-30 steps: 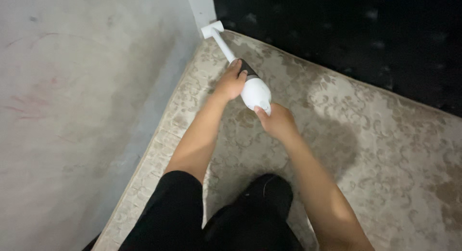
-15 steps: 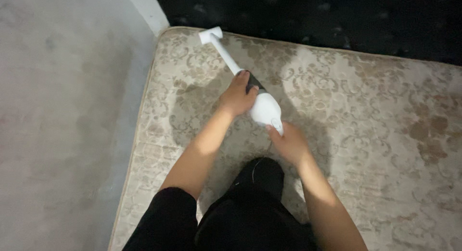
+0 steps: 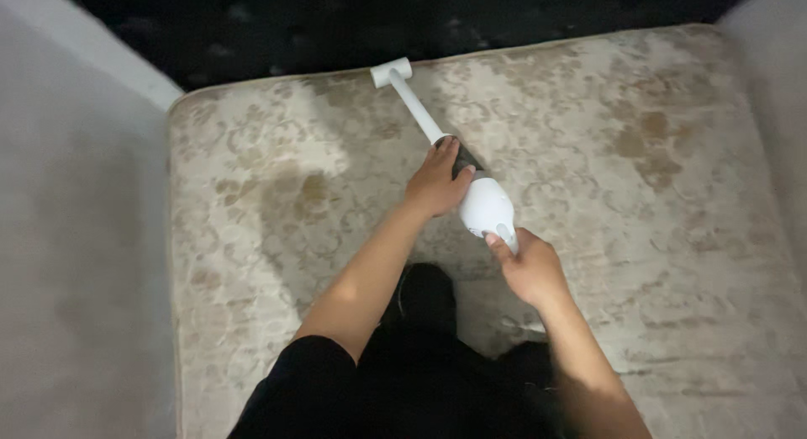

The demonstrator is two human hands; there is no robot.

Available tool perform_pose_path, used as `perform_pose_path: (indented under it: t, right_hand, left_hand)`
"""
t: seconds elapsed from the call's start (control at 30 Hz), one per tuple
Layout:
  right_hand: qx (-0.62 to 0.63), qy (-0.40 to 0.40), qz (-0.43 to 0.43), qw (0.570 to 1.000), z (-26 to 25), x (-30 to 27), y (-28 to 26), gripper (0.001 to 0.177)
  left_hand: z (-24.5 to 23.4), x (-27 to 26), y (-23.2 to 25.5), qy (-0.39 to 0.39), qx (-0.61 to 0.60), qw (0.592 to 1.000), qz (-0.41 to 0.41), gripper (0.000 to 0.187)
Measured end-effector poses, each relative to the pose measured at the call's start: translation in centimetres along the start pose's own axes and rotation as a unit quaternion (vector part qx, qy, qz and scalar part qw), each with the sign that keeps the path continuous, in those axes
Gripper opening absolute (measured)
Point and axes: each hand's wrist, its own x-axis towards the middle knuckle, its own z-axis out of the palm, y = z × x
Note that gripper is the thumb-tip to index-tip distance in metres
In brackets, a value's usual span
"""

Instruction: The person unboxes a vacuum cleaner, connects the main body to the extension tube and vacuum head, and uses it to vacuum a mattress.

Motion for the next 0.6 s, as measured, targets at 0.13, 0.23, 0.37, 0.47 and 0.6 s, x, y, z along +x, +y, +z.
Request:
perform_pose_path:
  t: [0.13, 0.23, 0.37, 0.47, 0.6]
  right_hand:
    - [-0.001, 0.034, 0.021, 0.999, -1.0, -0.2, 3.3, 0.055]
    - [0.012, 0.057, 0.050, 0.997, -2.1, 0.0, 5.5, 0.055]
    - [0.057, 0.065, 0.084, 0.993, -3.9, 0.3, 7.4, 0.055]
    - [0.066, 0.079, 0.082, 0.991, -5.5, 0.4, 8.4, 0.053]
    - [0.001, 0.111, 0.083, 0.990, -6.1, 0.0, 9.7, 0.051]
  left_hand:
    - [3.2, 1.8, 2.5, -0.032, -0.017, 0.999, 0.018, 0.077]
    - [5.5, 3.3, 4.3, -0.041, -0.033, 0.997, 0.050, 0.080]
    - [7.6, 5.0, 6.6, -0.080, -0.039, 0.994, 0.056, 0.088]
    - [9.5, 6.3, 7.3, -0.069, -0.045, 0.992, 0.095, 0.091]
    - [12.2, 8.0, 7.8, -0.067, -0.118, 0.981, 0.141, 0.093]
